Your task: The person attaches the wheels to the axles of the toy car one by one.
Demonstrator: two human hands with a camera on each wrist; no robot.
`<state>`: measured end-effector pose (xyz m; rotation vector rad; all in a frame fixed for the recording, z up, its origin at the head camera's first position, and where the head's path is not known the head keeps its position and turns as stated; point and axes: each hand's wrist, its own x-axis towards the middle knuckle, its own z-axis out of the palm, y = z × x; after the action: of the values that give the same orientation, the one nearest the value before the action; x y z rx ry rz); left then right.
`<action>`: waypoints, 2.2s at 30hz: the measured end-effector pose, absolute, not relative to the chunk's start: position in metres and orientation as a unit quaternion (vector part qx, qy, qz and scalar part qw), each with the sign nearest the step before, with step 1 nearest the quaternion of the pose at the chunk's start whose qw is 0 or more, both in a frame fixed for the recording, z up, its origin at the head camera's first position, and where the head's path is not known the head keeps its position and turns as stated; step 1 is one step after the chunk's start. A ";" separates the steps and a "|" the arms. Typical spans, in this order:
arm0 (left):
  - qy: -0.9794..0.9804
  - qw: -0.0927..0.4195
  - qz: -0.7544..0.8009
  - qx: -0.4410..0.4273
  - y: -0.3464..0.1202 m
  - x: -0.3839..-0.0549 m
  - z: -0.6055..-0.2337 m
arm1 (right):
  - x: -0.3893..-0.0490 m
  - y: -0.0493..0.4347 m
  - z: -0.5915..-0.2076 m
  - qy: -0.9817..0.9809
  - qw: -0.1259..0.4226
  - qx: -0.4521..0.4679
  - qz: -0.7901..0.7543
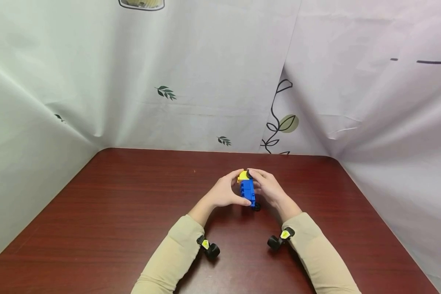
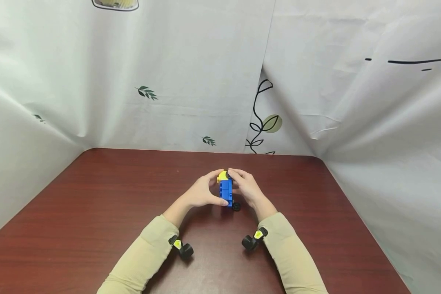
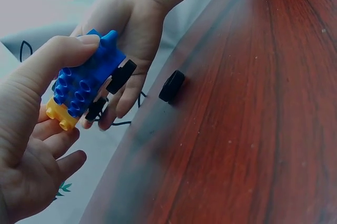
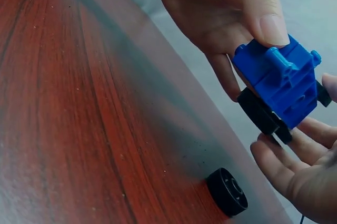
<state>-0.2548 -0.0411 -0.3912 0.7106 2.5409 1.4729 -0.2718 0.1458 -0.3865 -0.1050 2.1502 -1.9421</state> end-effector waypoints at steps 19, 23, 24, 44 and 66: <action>0.836 0.074 0.503 0.209 -0.048 -0.263 -0.396 | -0.275 0.162 -0.387 0.784 0.131 -0.075 -0.602; 0.840 0.076 0.497 0.203 -0.049 -0.263 -0.397 | -0.274 0.169 -0.388 0.805 0.136 -0.088 -0.570; 0.841 0.075 0.496 0.202 -0.049 -0.264 -0.397 | -0.273 0.171 -0.388 0.812 0.137 -0.091 -0.560; 0.842 0.074 0.499 0.188 -0.051 -0.265 -0.401 | -0.258 0.196 -0.393 0.855 0.166 -0.269 -0.410; 0.844 0.078 0.496 0.188 -0.053 -0.267 -0.401 | -0.253 0.187 -0.399 0.890 0.104 -0.301 -0.328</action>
<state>-0.2665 -0.0529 -0.4008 0.5618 2.5290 1.4841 -0.2534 0.1875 -0.3988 -0.8878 2.6242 -0.9669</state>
